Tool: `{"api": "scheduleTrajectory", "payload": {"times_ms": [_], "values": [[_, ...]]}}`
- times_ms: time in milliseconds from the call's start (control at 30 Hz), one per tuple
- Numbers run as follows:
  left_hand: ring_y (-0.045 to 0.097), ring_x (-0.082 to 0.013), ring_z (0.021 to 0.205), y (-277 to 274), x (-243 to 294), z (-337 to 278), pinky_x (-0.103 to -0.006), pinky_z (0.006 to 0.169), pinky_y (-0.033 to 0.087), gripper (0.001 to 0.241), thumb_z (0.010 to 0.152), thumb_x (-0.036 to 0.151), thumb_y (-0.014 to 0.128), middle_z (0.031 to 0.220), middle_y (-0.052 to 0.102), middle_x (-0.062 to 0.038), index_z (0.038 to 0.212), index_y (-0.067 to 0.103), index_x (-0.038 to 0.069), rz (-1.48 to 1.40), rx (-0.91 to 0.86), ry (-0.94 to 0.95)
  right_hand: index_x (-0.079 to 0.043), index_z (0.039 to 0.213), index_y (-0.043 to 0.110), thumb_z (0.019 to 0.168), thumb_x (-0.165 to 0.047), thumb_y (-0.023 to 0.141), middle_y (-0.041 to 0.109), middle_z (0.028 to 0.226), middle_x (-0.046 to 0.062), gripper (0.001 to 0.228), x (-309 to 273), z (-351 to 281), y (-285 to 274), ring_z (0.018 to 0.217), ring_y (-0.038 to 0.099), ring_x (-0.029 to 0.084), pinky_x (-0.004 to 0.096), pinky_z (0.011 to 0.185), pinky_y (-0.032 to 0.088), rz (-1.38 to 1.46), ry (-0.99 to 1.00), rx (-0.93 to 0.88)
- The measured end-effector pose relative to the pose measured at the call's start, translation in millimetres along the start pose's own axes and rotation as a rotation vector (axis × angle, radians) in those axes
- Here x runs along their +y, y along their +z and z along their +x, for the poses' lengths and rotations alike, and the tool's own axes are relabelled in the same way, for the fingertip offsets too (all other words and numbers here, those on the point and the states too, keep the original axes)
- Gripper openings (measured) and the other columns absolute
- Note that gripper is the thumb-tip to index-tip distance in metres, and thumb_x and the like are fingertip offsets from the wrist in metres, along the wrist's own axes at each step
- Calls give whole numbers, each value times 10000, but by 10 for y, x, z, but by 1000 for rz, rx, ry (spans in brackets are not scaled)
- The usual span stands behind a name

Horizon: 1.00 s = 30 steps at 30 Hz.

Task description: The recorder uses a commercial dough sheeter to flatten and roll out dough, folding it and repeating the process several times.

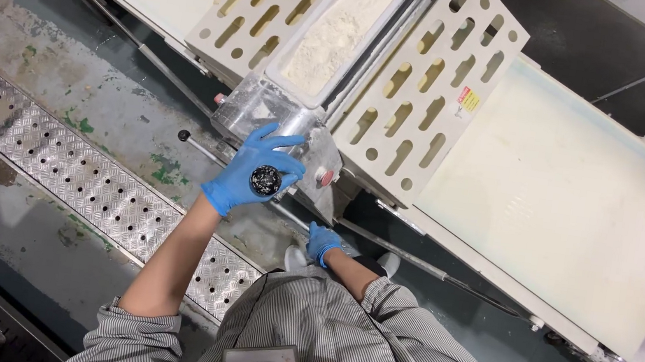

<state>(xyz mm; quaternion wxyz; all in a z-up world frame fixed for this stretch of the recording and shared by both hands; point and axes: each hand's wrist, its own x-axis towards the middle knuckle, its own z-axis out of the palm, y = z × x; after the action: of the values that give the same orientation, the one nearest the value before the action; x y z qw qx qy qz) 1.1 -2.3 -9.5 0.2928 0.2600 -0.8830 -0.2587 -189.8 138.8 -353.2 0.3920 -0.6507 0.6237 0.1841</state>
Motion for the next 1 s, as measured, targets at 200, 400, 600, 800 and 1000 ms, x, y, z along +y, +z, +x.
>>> {"api": "scheduleTrajectory", "payload": {"times_ms": [200, 400, 600, 800, 1000], "values": [[600, -139, 1311, 21, -69, -17, -519, 1217, 264, 76, 880, 222, 754, 1020, 783, 144, 864, 742, 296, 25, -15, 14, 1, 1443, 414, 926, -303, 606, 667, 1265, 250, 630, -28, -14, -20, 1169, 669, 442, 548, 968, 555, -33, -4, -11], [603, -158, 1313, 46, -41, -33, -533, 1216, 257, 92, 886, 204, 751, 1025, 788, 124, 868, 750, 294, -40, 6, -14, 5, 1439, 415, 937, -300, 609, 658, 1269, 252, 619, -26, -24, -23, 1171, 669, 441, 543, 964, 558, -45, -10, -11], [602, -150, 1312, 61, -84, -48, -529, 1209, 256, 78, 890, 221, 746, 1005, 782, 127, 858, 735, 291, -10, -13, 1, 29, 1503, 364, 947, -291, 607, 641, 1294, 269, 686, 39, 86, 85, 1167, 671, 450, 554, 952, 559, -59, -27, -5], [596, -149, 1323, 37, -56, -35, -532, 1215, 255, 66, 894, 245, 746, 1036, 781, 116, 848, 733, 289, -28, -11, -15, 31, 1516, 347, 948, -309, 612, 631, 1304, 283, 713, 43, 100, 79, 1174, 664, 461, 565, 957, 555, -53, -32, -8], [614, -166, 1301, 15, -4, -24, -535, 1223, 252, 120, 907, 217, 744, 922, 786, 95, 795, 735, 261, -15, -14, -35, 28, 1554, 310, 962, -320, 596, 615, 1321, 293, 744, 103, 243, 232, 1161, 671, 457, 567, 938, 562, -82, -39, -2]]}}
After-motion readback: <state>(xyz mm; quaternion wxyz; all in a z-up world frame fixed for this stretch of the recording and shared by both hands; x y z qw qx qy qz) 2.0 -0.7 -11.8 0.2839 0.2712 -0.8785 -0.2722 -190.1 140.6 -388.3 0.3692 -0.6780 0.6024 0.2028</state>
